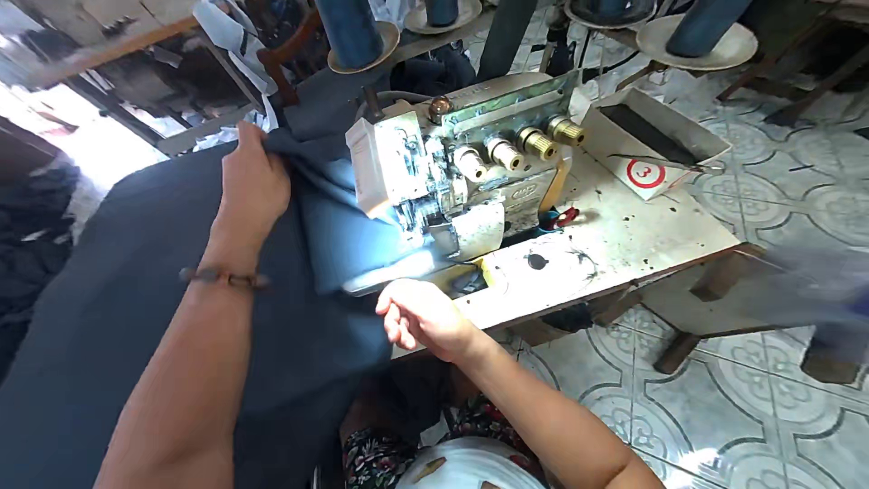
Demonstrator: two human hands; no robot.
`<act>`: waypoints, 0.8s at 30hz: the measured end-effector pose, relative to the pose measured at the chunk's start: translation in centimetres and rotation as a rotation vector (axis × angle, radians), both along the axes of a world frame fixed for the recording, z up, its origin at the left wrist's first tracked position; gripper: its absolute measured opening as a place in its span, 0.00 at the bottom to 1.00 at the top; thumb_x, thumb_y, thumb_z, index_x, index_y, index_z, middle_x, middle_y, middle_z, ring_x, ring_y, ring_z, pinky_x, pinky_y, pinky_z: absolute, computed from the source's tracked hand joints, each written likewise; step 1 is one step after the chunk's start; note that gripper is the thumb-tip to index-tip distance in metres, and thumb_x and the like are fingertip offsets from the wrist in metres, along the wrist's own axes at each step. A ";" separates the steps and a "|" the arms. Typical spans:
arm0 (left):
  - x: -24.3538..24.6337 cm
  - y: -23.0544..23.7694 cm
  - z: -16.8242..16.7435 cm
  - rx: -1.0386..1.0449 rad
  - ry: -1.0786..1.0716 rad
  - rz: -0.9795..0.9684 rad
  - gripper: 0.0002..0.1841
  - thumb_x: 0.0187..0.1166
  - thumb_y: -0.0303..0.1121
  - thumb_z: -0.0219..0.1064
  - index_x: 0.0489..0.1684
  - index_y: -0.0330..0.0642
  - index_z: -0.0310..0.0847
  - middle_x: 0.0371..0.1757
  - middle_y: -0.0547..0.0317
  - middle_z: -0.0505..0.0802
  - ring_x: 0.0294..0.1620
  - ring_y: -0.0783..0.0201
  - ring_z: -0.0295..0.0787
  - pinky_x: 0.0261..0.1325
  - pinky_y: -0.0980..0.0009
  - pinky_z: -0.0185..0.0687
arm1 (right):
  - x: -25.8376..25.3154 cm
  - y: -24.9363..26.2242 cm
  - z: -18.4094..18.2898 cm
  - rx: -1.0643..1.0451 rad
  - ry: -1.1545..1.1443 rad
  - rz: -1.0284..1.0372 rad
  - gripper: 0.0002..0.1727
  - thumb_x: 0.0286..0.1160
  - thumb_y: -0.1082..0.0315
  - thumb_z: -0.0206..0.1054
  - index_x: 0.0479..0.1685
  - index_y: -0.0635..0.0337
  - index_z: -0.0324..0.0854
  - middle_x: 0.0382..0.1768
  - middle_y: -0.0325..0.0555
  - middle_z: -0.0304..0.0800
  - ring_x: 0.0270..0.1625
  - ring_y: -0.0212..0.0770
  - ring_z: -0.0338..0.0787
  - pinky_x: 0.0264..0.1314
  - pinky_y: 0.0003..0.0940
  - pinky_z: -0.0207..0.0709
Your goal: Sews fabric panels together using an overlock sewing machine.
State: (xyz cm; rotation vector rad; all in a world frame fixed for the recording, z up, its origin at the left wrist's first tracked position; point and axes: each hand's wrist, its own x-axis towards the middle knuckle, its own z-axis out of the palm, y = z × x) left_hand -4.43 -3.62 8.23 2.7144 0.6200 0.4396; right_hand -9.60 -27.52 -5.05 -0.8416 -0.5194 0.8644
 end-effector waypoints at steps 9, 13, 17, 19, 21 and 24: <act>-12.3 0.6 -3.2 0.108 0.591 -0.293 0.58 0.72 0.61 0.74 0.98 0.48 0.39 0.54 0.18 0.88 0.49 0.19 0.88 0.50 0.22 0.79 | 3.1 -5.3 -5.2 -0.516 -1.191 -0.611 0.14 0.76 0.54 0.71 0.34 0.54 0.93 0.35 0.43 0.92 0.47 0.43 0.89 0.54 0.43 0.80; -16.1 -3.7 -7.2 -0.039 1.049 -0.212 0.73 0.50 0.58 0.89 0.99 0.59 0.32 0.90 0.15 0.42 0.73 0.08 0.67 0.61 0.28 0.80 | 3.3 -4.9 -5.7 -0.559 -1.222 -0.613 0.13 0.77 0.52 0.70 0.34 0.49 0.93 0.36 0.38 0.90 0.48 0.36 0.87 0.58 0.36 0.78; -7.7 2.9 -7.9 0.015 0.877 -0.206 0.53 0.58 0.54 0.87 0.87 0.39 0.66 0.78 0.20 0.74 0.74 0.19 0.74 0.68 0.25 0.70 | 3.2 -4.8 -6.0 -0.578 -1.155 -0.650 0.13 0.76 0.54 0.68 0.34 0.50 0.93 0.37 0.37 0.91 0.50 0.32 0.87 0.57 0.30 0.79; -0.9 5.8 -7.2 0.049 0.876 -0.123 0.35 0.65 0.54 0.83 0.62 0.33 0.86 0.61 0.29 0.89 0.67 0.29 0.83 0.68 0.26 0.70 | 3.3 -4.9 -6.2 -0.580 -1.170 -0.674 0.13 0.77 0.53 0.68 0.33 0.49 0.93 0.36 0.36 0.90 0.49 0.30 0.87 0.56 0.26 0.79; 4.8 7.0 -5.8 -0.037 0.791 0.067 0.33 0.68 0.53 0.80 0.56 0.26 0.87 0.61 0.27 0.88 0.69 0.30 0.82 0.69 0.28 0.69 | 3.5 -4.9 -6.4 -0.585 -1.186 -0.695 0.14 0.77 0.53 0.68 0.32 0.50 0.92 0.35 0.36 0.90 0.49 0.29 0.86 0.57 0.23 0.78; 9.3 7.3 -5.9 -0.242 0.417 0.115 0.21 0.84 0.30 0.66 0.70 0.24 0.76 0.71 0.27 0.83 0.73 0.31 0.79 0.73 0.35 0.70 | 3.6 -5.0 -5.9 -0.636 -1.185 -0.666 0.14 0.76 0.55 0.67 0.31 0.53 0.91 0.36 0.40 0.91 0.50 0.30 0.87 0.60 0.21 0.77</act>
